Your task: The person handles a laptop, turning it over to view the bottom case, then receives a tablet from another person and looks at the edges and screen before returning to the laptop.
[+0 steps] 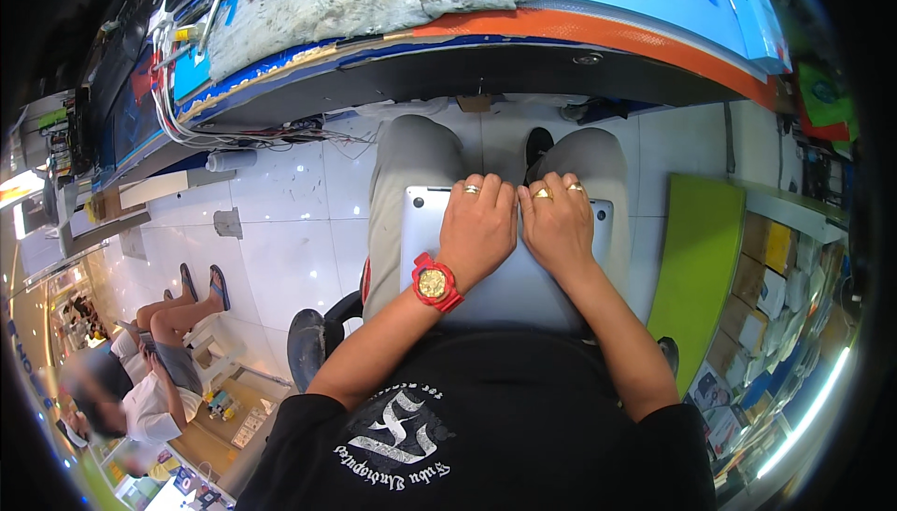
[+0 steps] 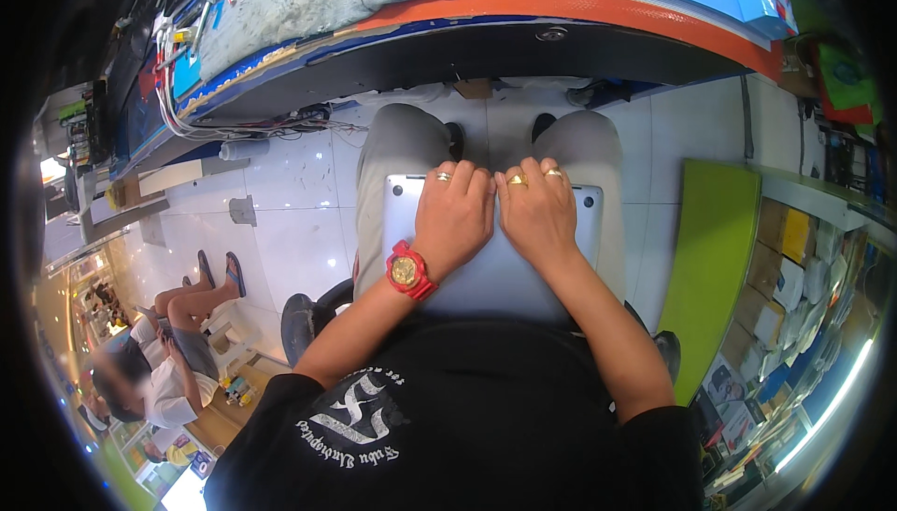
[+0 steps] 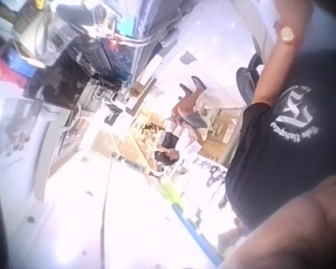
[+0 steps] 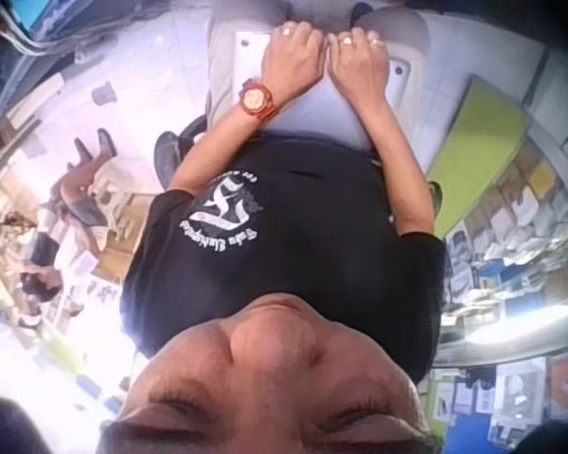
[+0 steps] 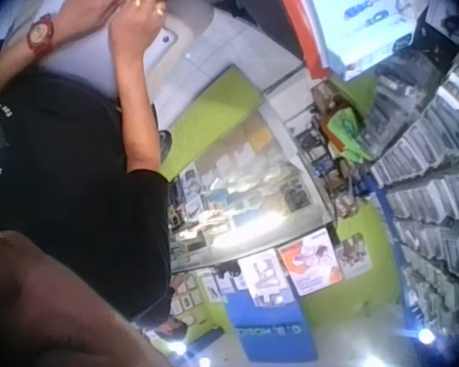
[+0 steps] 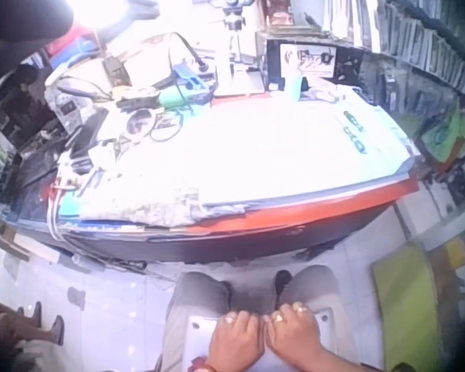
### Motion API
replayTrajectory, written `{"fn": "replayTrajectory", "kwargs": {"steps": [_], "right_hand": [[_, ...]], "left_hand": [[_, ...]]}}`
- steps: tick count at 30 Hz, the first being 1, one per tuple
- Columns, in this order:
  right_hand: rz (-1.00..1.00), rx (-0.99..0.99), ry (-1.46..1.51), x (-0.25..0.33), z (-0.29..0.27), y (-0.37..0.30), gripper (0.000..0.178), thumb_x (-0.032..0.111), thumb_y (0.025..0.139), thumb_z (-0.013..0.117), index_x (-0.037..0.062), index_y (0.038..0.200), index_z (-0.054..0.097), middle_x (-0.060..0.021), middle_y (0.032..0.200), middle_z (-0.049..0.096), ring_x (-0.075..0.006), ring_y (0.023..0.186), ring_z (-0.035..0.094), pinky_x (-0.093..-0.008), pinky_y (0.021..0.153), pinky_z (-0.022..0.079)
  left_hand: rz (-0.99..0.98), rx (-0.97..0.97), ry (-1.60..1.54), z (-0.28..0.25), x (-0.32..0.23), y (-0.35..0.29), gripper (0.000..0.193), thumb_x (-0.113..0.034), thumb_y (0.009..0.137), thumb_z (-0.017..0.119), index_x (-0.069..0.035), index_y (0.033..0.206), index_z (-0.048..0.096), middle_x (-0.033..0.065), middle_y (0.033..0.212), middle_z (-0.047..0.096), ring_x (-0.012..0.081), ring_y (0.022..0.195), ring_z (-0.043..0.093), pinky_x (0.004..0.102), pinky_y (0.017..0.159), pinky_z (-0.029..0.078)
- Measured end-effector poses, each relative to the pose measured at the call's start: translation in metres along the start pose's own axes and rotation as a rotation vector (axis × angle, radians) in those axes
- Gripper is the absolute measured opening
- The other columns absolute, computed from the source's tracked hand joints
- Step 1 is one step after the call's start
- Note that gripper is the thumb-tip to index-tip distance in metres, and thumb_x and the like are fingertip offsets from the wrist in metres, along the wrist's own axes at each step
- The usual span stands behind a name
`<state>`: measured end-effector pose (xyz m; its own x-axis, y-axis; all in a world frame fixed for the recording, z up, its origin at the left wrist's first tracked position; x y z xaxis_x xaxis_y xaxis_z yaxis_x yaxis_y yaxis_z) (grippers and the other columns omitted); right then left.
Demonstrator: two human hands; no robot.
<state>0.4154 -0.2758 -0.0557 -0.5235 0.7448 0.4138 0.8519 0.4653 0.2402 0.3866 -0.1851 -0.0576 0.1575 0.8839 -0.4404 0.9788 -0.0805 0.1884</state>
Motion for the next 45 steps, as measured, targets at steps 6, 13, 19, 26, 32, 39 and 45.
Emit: {"fn": "replayTrajectory", "kwargs": {"steps": [6, 13, 19, 26, 32, 39, 45], "right_hand": [[0.028, 0.038, 0.014, 0.002, 0.003, -0.009, 0.019, 0.014, 0.092, 0.069, 0.0032, 0.077, 0.065, -0.0109, 0.079, 0.058, -0.0312, 0.078, 0.057, -0.0442, 0.071, 0.048], [0.046, 0.056, 0.002, 0.005, 0.005, -0.011, 0.018, 0.012, 0.091, 0.07, 0.0021, 0.077, 0.065, -0.0119, 0.08, 0.059, -0.032, 0.078, 0.058, -0.0444, 0.07, 0.048], [0.031, 0.056, 0.003, 0.009, 0.006, -0.011, 0.018, 0.012, 0.09, 0.07, 0.0004, 0.077, 0.067, -0.0134, 0.081, 0.061, -0.0327, 0.077, 0.059, -0.0448, 0.069, 0.048], [0.035, 0.085, 0.019, 0.012, 0.006, -0.007, 0.022, 0.012, 0.092, 0.068, -0.0011, 0.075, 0.068, -0.0145, 0.079, 0.062, -0.0343, 0.075, 0.059, -0.046, 0.069, 0.048], [0.041, 0.1, 0.025, 0.01, 0.011, -0.004, 0.025, 0.014, 0.093, 0.068, -0.0006, 0.073, 0.066, -0.0151, 0.077, 0.062, -0.0358, 0.075, 0.06, -0.047, 0.07, 0.049], [0.042, 0.094, 0.015, 0.013, 0.009, -0.003, 0.024, 0.014, 0.093, 0.069, 0.001, 0.073, 0.066, -0.0139, 0.078, 0.061, -0.035, 0.075, 0.059, -0.0458, 0.07, 0.048], [-0.01, 0.042, 0.022, 0.016, 0.003, -0.006, 0.019, 0.014, 0.093, 0.07, 0.0017, 0.079, 0.068, -0.0124, 0.082, 0.062, -0.0342, 0.079, 0.059, -0.044, 0.073, 0.047]], "left_hand": [[-0.048, 0.003, -0.024, 0.003, -0.001, -0.009, 0.008, -0.012, 0.089, 0.066, -0.004, 0.088, 0.063, 0.0125, 0.09, 0.06, 0.0314, 0.084, 0.058, 0.044, 0.075, 0.046], [-0.064, -0.017, -0.006, 0.003, -0.001, -0.011, 0.013, -0.014, 0.091, 0.066, -0.005, 0.083, 0.062, 0.0123, 0.087, 0.059, 0.031, 0.082, 0.058, 0.0433, 0.074, 0.046], [-0.075, -0.027, -0.01, 0.001, 0.001, -0.013, 0.015, -0.014, 0.091, 0.066, -0.005, 0.081, 0.06, 0.0119, 0.083, 0.058, 0.0309, 0.08, 0.059, 0.0431, 0.073, 0.045], [-0.07, -0.063, -0.009, -0.003, 0.001, -0.014, 0.016, -0.014, 0.09, 0.065, -0.006, 0.078, 0.059, 0.011, 0.08, 0.057, 0.0301, 0.077, 0.058, 0.0437, 0.069, 0.044], [-0.091, -0.041, 0.015, -0.002, 0.006, -0.013, 0.016, -0.015, 0.09, 0.064, -0.006, 0.077, 0.06, 0.0107, 0.078, 0.058, 0.0293, 0.077, 0.059, 0.043, 0.068, 0.045], [-0.089, -0.032, 0.02, -0.005, 0.006, -0.012, 0.017, -0.015, 0.09, 0.064, -0.006, 0.076, 0.059, 0.0108, 0.078, 0.057, 0.0293, 0.077, 0.059, 0.0427, 0.068, 0.045], [-0.036, -0.073, 0.013, -0.013, 0.004, -0.013, 0.013, -0.015, 0.088, 0.065, -0.006, 0.08, 0.061, 0.0111, 0.082, 0.057, 0.0297, 0.08, 0.058, 0.0426, 0.072, 0.047]]}}
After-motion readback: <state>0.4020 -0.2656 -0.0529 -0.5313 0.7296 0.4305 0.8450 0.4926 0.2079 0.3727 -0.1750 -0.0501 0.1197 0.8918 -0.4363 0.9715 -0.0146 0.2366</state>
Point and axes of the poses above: each hand's wrist, its own y-axis towards the middle knuckle, its own z-axis out of the palm, x = y × z, the point moved 10 cm from there along y, towards the middle knuckle
